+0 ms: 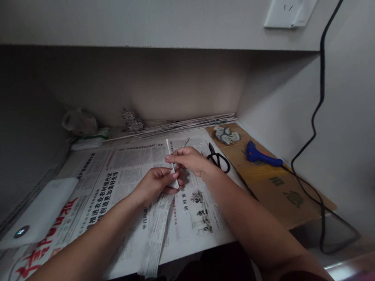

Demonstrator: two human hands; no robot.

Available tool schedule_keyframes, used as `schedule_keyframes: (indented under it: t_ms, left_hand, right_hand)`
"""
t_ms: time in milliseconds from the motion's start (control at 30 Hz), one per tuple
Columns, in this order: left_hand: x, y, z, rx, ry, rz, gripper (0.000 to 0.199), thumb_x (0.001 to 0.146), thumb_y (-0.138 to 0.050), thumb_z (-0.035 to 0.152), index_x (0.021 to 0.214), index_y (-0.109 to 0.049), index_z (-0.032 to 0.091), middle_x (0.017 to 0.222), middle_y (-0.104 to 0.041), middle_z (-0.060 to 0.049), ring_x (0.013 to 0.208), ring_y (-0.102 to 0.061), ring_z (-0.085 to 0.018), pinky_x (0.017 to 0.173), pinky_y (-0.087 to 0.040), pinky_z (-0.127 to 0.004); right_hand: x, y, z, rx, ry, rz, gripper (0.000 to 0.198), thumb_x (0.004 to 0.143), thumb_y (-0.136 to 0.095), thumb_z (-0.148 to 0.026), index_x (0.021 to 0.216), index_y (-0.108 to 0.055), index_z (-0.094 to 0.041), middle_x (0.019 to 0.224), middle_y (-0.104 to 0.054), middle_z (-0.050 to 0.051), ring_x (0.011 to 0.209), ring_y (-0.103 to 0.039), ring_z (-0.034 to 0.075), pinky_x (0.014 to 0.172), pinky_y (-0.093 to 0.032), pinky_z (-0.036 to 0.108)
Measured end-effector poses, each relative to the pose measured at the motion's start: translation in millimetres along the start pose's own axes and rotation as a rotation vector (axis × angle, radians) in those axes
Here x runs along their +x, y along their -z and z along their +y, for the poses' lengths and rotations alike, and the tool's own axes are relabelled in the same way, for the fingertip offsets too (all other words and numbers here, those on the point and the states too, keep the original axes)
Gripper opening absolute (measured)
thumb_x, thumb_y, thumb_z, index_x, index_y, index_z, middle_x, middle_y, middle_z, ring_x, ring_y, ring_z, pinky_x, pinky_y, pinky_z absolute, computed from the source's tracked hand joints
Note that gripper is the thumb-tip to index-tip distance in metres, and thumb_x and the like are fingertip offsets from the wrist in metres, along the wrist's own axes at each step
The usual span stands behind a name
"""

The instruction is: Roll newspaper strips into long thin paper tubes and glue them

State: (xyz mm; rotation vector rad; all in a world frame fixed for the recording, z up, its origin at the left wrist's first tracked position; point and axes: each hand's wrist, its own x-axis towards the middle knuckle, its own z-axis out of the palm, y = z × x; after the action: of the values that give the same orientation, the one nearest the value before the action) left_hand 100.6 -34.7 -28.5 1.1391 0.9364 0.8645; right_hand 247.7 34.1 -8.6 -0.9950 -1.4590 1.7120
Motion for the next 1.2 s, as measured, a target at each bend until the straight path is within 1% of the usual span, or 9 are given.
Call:
schedule_keyframes:
  t_ms: [100,233,400,567,700,867,1000,1067,1200]
  left_hand:
    - [0.1,-0.1,-0.7,0.035,-0.008,-0.019,0.031,0.076,-0.063,0.043,0.078,-0.067,0.013,0.08,-0.068,-0.008,0.073,-0.062,-0.014,0.066,-0.052,-0.028]
    - [1.6,1.0,-1.6,0.005,0.005,0.033,0.03,0.074,-0.066,0.043,0.079,-0.066,0.013,0.08,-0.068,-0.008,0.074,-0.063,-0.015,0.067,-0.053,-0.029]
    - [1.8,1.2,-2.3,0.026,-0.008,0.003,0.029,0.076,-0.064,0.042,0.079,-0.067,0.013,0.081,-0.067,-0.008,0.074,-0.062,-0.015,0.068,-0.053,-0.03]
    - [1.4,0.6,-2.1,0.012,0.009,0.037,0.028,0.075,-0.065,0.042,0.079,-0.067,0.014,0.08,-0.068,-0.009,0.074,-0.062,-0.015,0.068,-0.052,-0.03]
    - [0.7,-0.6,0.6,0.024,0.006,0.019,0.028,0.075,-0.064,0.041,0.077,-0.067,0.014,0.078,-0.068,-0.008,0.071,-0.061,-0.014,0.066,-0.052,-0.029]
    - [1.3,0.5,-1.1,0.013,-0.021,0.051,0.028,0.076,-0.064,0.041,0.08,-0.067,0.013,0.077,-0.068,-0.008,0.071,-0.062,-0.014,0.064,-0.051,-0.028]
    - [1.2,0.6,-2.5,0.012,-0.018,0.017,0.029,0.077,-0.063,0.042,0.081,-0.066,0.013,0.079,-0.067,-0.008,0.072,-0.063,-0.015,0.064,-0.053,-0.029]
    - [0.9,0.2,-2.2,0.022,-0.013,0.009,0.03,0.078,-0.062,0.043,0.08,-0.066,0.013,0.079,-0.067,-0.009,0.071,-0.063,-0.015,0.064,-0.053,-0.029]
    - [0.8,-0.3,-1.2,-0.025,-0.034,0.072,0.031,0.075,-0.064,0.043,0.084,-0.066,0.013,0.08,-0.068,-0.008,0.072,-0.064,-0.015,0.063,-0.053,-0.029]
  right_hand:
    - [-0.4,-0.5,-0.7,0.02,0.011,0.083,0.031,0.062,-0.078,-0.041,0.069,-0.061,-0.015,0.07,-0.062,0.001,0.059,-0.054,0.009,0.052,-0.044,0.02]
    - [-2.5,-0.1,-4.1,-0.015,0.003,-0.073,0.032,0.066,-0.075,-0.041,0.08,-0.067,-0.013,0.088,-0.066,0.006,0.064,-0.056,0.009,0.057,-0.046,0.021]
    - [-0.9,-1.4,-2.3,0.008,0.031,0.077,0.032,0.06,-0.079,-0.04,0.068,-0.062,-0.015,0.069,-0.063,0.001,0.059,-0.054,0.009,0.053,-0.043,0.02]
    - [-1.4,-1.8,-3.7,-0.01,0.025,-0.043,0.03,0.065,-0.076,-0.041,0.077,-0.068,-0.014,0.086,-0.067,0.007,0.069,-0.057,0.01,0.06,-0.046,0.021]
    - [-1.3,-1.7,-5.2,0.037,0.052,0.099,0.031,0.06,-0.079,-0.039,0.065,-0.061,-0.015,0.071,-0.062,0.002,0.062,-0.055,0.009,0.055,-0.044,0.02]
    - [-3.3,0.2,-6.2,-0.045,0.025,-0.109,0.031,0.067,-0.074,-0.042,0.08,-0.068,-0.014,0.081,-0.065,0.006,0.064,-0.056,0.01,0.054,-0.044,0.021]
    - [-1.6,-0.4,-2.2,-0.022,0.036,0.009,0.031,0.063,-0.078,-0.04,0.066,-0.06,-0.015,0.064,-0.06,0.0,0.054,-0.051,0.008,0.049,-0.041,0.019]
    - [-1.5,-0.7,-1.9,0.0,0.042,0.046,0.032,0.064,-0.076,-0.042,0.067,-0.06,-0.015,0.069,-0.062,0.001,0.057,-0.053,0.008,0.052,-0.043,0.019]
    - [-4.0,0.4,-5.7,-0.032,0.022,-0.123,0.035,0.072,-0.068,-0.046,0.085,-0.068,-0.013,0.082,-0.066,0.006,0.059,-0.057,0.01,0.054,-0.045,0.022]
